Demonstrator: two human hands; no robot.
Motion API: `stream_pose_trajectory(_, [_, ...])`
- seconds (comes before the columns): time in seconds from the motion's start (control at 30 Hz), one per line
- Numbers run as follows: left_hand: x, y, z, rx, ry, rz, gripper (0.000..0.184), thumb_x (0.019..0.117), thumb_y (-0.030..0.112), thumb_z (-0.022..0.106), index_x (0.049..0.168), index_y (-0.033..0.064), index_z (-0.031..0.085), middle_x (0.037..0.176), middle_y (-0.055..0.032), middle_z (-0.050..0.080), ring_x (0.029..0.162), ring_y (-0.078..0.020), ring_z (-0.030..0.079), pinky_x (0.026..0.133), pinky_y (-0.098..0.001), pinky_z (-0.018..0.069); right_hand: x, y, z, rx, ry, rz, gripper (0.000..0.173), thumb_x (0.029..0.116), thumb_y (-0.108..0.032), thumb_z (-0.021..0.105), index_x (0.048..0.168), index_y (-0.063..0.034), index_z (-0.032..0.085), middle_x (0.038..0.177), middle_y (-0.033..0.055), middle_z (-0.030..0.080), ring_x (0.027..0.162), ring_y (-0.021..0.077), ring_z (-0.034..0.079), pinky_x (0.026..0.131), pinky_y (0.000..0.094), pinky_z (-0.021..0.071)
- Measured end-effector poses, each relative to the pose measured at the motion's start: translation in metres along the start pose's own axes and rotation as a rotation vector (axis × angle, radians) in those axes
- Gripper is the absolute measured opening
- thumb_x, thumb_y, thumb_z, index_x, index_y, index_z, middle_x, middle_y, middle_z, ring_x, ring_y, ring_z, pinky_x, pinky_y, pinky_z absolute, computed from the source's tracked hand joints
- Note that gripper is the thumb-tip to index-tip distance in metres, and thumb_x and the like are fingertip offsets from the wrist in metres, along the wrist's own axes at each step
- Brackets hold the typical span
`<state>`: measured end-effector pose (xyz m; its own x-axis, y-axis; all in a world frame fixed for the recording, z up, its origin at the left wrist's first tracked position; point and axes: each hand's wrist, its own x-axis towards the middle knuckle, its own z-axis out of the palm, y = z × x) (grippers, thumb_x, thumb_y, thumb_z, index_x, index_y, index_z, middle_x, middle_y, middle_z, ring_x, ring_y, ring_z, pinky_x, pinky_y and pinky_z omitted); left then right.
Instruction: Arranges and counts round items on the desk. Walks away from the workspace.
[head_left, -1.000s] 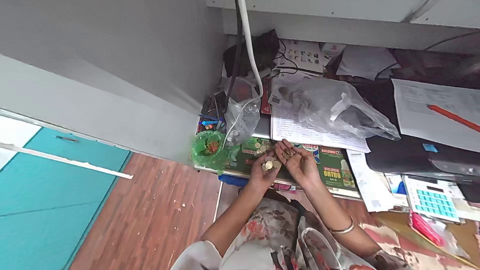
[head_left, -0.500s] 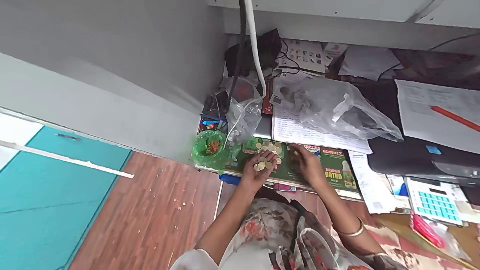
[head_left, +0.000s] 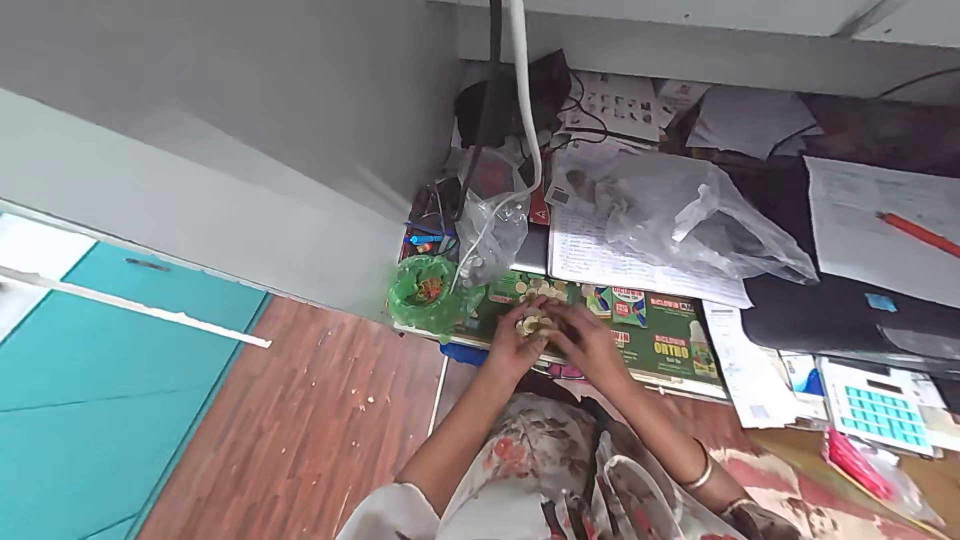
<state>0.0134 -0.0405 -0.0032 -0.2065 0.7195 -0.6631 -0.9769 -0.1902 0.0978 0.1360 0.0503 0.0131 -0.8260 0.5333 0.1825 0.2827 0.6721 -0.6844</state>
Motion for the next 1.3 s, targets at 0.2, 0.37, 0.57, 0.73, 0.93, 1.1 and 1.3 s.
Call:
stream_pose_trajectory(0.2, [0.001, 0.001, -0.002, -0.011, -0.036, 0.058, 0.035, 0.1097, 0.023, 0.035, 0.12, 0.0028, 0.061, 0.106, -0.0117, 0.072, 0.096, -0.0205, 0.071, 0.081, -0.0336, 0.0589, 0.013, -0.016, 0.01, 0.011, -0.228, 0.159, 0.036, 0.0916, -0.02, 0.074, 0.117, 0.0064, 0.068, 0.112, 0.0247, 0.065, 0.099, 0.0326, 0.067, 0.091, 0.0422, 0.0557])
stream_pose_trajectory(0.37, [0.002, 0.001, -0.001, 0.025, -0.045, 0.12, 0.039, 0.1113, 0.025, 0.03, 0.122, 0.0019, 0.06, 0.105, -0.012, 0.072, 0.095, -0.0208, 0.071, 0.086, -0.0347, 0.0582, 0.014, -0.012, 0.015, 0.063, -0.199, 0.177, 0.043, 0.0928, -0.018, 0.071, 0.128, 0.0047, 0.064, 0.113, 0.0222, 0.066, 0.096, 0.028, 0.067, 0.089, 0.039, 0.056])
stream_pose_trajectory(0.57, [0.001, 0.004, -0.001, 0.066, -0.022, 0.123, 0.035, 0.1103, 0.023, 0.034, 0.112, 0.0035, 0.063, 0.103, -0.0099, 0.073, 0.094, -0.0184, 0.071, 0.084, -0.0328, 0.0579, 0.014, -0.011, 0.025, 0.092, -0.157, 0.037, 0.028, 0.0937, -0.016, 0.069, 0.117, 0.0004, 0.071, 0.11, 0.0204, 0.068, 0.09, 0.0234, 0.068, 0.084, 0.0344, 0.0574])
stream_pose_trajectory(0.73, [0.003, 0.007, -0.009, 0.067, -0.043, 0.089, 0.034, 0.11, 0.023, 0.035, 0.117, 0.0042, 0.062, 0.106, -0.0092, 0.072, 0.096, -0.0175, 0.071, 0.083, -0.0321, 0.0582, 0.011, -0.013, 0.028, 0.067, -0.198, 0.012, 0.028, 0.0955, -0.014, 0.067, 0.12, -0.0026, 0.074, 0.111, 0.0211, 0.066, 0.097, 0.0264, 0.067, 0.09, 0.0357, 0.0559])
stream_pose_trajectory(0.93, [-0.003, 0.014, -0.013, 0.075, -0.067, 0.079, 0.04, 0.1111, 0.027, 0.03, 0.117, 0.0045, 0.062, 0.104, -0.0095, 0.074, 0.094, -0.0178, 0.073, 0.079, -0.0306, 0.0592, 0.006, -0.006, 0.035, 0.212, -0.093, 0.059, 0.023, 0.0957, -0.017, 0.068, 0.109, 0.0005, 0.072, 0.109, 0.0163, 0.067, 0.091, 0.0155, 0.065, 0.083, 0.0281, 0.0549])
stream_pose_trajectory(1.1, [-0.003, 0.017, -0.014, 0.073, -0.066, 0.063, 0.04, 0.1114, 0.026, 0.03, 0.117, 0.0023, 0.062, 0.104, -0.0113, 0.073, 0.09, -0.0188, 0.072, 0.076, -0.0306, 0.0595, 0.008, -0.007, 0.031, 0.605, -0.124, 0.331, 0.021, 0.0974, -0.01, 0.063, 0.116, 0.0009, 0.063, 0.091, 0.0018, 0.065, 0.068, 0.0052, 0.061, 0.063, 0.0212, 0.0542])
stream_pose_trajectory(1.3, [-0.003, 0.019, -0.019, 0.064, -0.056, 0.042, 0.038, 0.1111, 0.026, 0.033, 0.122, 0.0026, 0.06, 0.113, -0.0112, 0.072, 0.104, -0.019, 0.07, 0.088, -0.0326, 0.0571, 0.005, 0.012, 0.018, 1.523, -0.168, 0.646, 0.021, 0.1034, -0.017, 0.047, 0.107, -0.009, 0.066, 0.095, 0.0042, 0.07, 0.082, 0.0108, 0.067, 0.076, 0.0262, 0.0564])
